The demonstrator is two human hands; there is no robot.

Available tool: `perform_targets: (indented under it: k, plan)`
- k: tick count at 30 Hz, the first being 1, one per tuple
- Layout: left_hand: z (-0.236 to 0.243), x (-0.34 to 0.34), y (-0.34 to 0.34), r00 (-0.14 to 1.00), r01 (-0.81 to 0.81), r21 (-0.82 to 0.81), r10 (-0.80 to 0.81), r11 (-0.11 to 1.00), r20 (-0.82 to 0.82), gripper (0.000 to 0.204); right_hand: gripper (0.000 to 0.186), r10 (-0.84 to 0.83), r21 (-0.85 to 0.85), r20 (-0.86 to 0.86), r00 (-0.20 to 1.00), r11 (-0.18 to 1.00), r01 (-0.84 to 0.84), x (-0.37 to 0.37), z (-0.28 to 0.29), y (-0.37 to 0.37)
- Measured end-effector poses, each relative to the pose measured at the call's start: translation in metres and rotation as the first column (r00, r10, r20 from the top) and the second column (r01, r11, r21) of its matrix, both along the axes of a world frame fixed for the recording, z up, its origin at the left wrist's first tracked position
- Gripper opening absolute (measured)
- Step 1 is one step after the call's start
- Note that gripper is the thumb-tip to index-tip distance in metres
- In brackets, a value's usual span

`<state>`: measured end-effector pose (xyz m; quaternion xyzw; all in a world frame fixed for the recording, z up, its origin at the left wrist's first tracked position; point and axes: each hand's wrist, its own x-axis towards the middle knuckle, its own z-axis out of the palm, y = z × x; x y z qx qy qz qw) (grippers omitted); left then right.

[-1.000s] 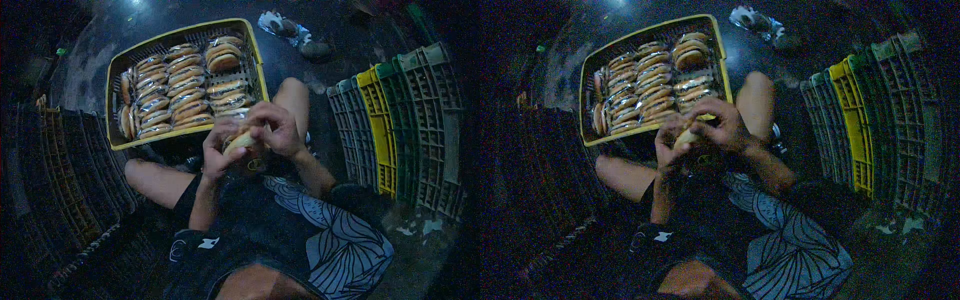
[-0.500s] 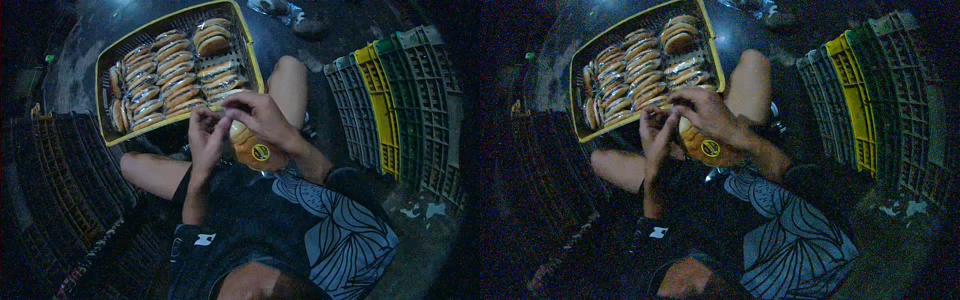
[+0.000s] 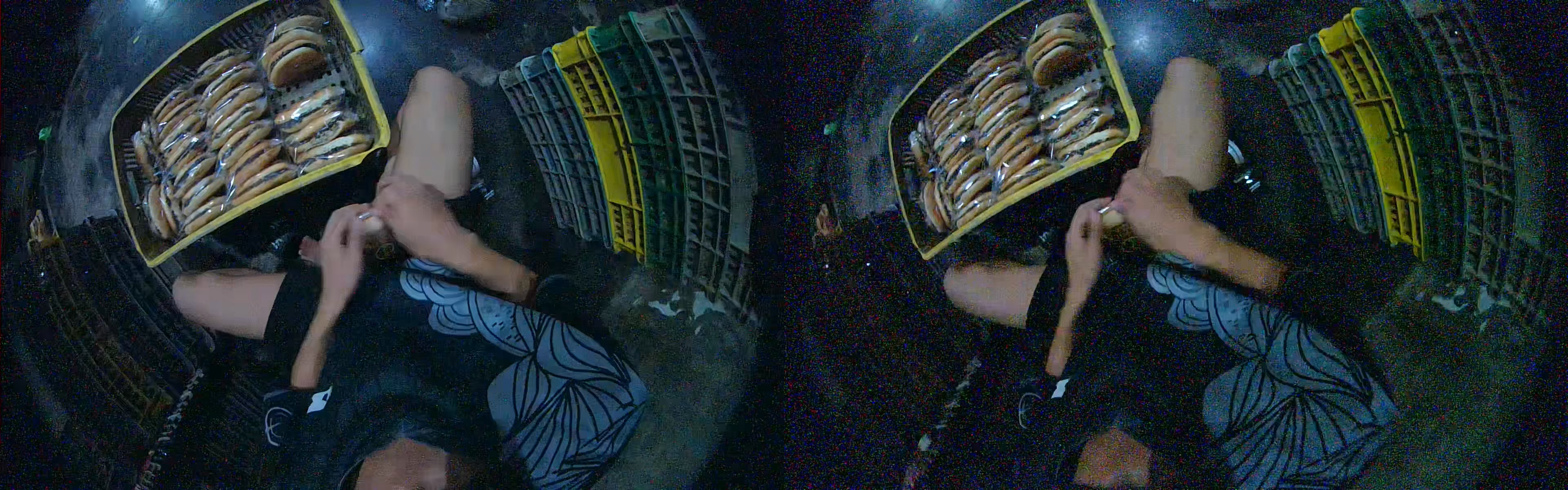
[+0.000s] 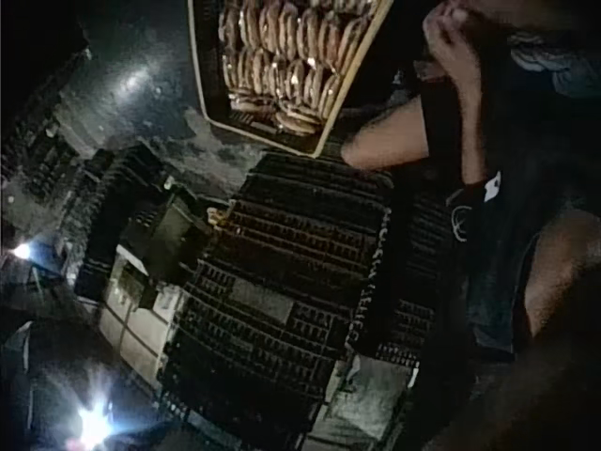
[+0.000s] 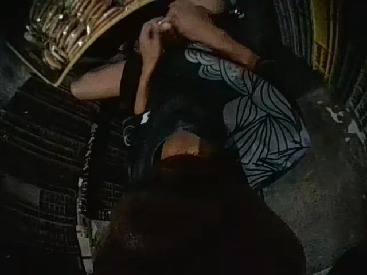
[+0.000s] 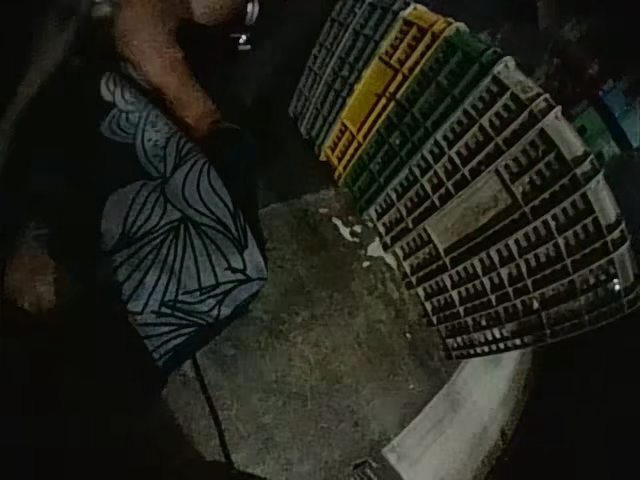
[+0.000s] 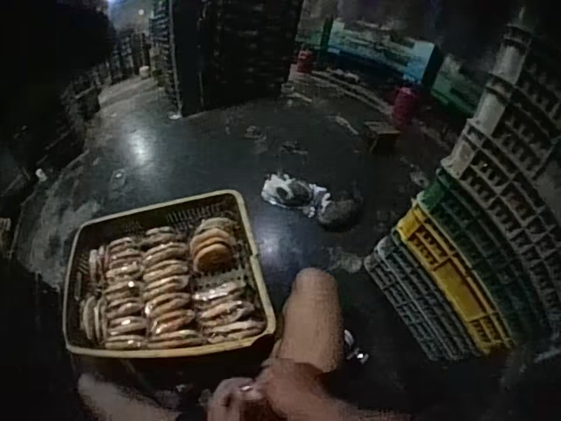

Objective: Inspecting and sorting packaged bread and sandwiches in a bakery production crate.

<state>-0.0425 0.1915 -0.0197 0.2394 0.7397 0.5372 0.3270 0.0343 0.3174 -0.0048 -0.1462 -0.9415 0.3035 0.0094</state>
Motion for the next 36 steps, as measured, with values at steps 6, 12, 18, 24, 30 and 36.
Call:
perform_targets:
  k: [6,12,18,24,30,36]
  plan:
    - [-0.014,0.022,0.054,0.913,-0.013,0.151,0.073,0.988,-0.402,0.021,0.027,-0.815,0.444,0.191,0.548,0.569,0.692,0.177,-0.18,0.138]
    - [0.004,-0.019,0.062,0.903,-0.215,0.169,0.262,0.962,-0.34,0.02,0.027,-0.763,0.303,0.28,0.582,0.646,0.701,0.115,-0.19,0.245]
    - [0.008,-0.046,0.058,0.839,-0.375,0.274,0.45,0.886,-0.306,0.029,0.028,-0.682,0.11,0.439,0.585,0.687,0.718,0.252,-0.18,0.158]
    - [0.003,-0.054,0.056,0.68,-0.254,0.367,0.435,0.895,-0.59,0.028,0.023,-0.332,-0.507,-0.109,0.937,0.83,0.235,0.043,0.015,0.124]
    - [0.01,-0.055,0.068,0.579,-0.065,0.612,0.53,0.788,-0.62,0.025,0.028,0.25,-0.55,-0.068,0.966,0.799,-0.246,-0.094,0.078,0.086]
    - [0.007,-0.064,0.065,0.658,-0.1,0.574,0.486,0.813,-0.575,0.028,0.046,0.457,-0.628,0.182,0.871,0.735,-0.256,-0.124,-0.026,0.093]
